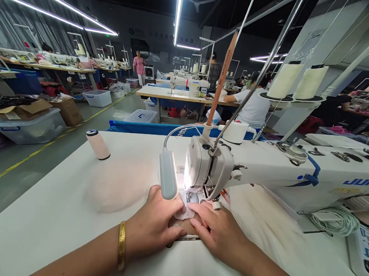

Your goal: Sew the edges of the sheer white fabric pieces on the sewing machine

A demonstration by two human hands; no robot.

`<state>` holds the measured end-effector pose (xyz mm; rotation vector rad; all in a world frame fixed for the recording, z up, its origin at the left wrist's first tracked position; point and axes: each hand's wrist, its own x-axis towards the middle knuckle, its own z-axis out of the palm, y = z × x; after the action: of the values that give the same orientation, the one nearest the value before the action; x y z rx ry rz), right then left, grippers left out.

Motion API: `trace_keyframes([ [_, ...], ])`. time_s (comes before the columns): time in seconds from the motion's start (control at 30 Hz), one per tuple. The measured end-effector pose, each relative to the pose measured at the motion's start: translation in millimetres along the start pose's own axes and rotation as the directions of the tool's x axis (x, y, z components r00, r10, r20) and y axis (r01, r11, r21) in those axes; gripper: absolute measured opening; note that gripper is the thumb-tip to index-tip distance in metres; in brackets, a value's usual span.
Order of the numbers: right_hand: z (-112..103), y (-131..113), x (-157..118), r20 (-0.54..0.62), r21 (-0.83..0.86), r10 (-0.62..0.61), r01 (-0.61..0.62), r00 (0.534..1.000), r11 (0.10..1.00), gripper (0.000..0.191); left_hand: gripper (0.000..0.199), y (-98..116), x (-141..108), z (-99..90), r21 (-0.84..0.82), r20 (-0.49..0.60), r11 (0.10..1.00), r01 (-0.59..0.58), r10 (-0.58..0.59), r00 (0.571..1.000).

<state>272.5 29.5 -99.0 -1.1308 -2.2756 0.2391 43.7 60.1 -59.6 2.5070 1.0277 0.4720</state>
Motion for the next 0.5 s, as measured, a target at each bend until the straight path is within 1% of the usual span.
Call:
trace_keyframes([
  [0.1, 7.0, -0.2, 3.2, 0.068, 0.019, 0.099, -0.101, 0.993, 0.995, 0.023, 0.018, -0.2, 2.2, 10.8, -0.024, -0.057, 0.999, -0.033, 0.031, 0.998],
  [0.17, 8.2, -1.1, 7.6, 0.096, 0.052, 0.152, -0.158, 0.984, 0.986, 0.02, 0.018, 0.4, 3.8, 11.7, -0.061, -0.092, 0.998, -0.022, 0.016, 0.996],
  [0.27, 5.5, -3.2, 14.0, 0.105, 0.134, 0.223, -0.236, 0.969, 0.963, 0.019, 0.013, 2.9, 6.4, 4.9, -0.168, -0.098, 0.981, 0.101, -0.119, 0.988],
  [0.37, 2.7, -4.9, 17.3, 0.098, 0.177, 0.268, -0.282, 0.958, 0.943, 0.018, 0.008, 7.5, 9.2, -3.7, -0.227, -0.076, 0.947, 0.226, -0.249, 0.966],
  [0.43, 2.8, -5.4, 17.7, 0.093, 0.166, 0.278, -0.29, 0.956, 0.943, 0.017, 0.008, 10.7, 11.0, -5.9, -0.223, -0.043, 0.934, 0.279, -0.295, 0.954],
  [0.5, 4.3, -5.2, 17.4, 0.089, 0.148, 0.277, -0.287, 0.957, 0.946, 0.018, 0.008, 12.4, 12.6, -3.6, -0.206, -0.02, 0.927, 0.312, -0.323, 0.946],
])
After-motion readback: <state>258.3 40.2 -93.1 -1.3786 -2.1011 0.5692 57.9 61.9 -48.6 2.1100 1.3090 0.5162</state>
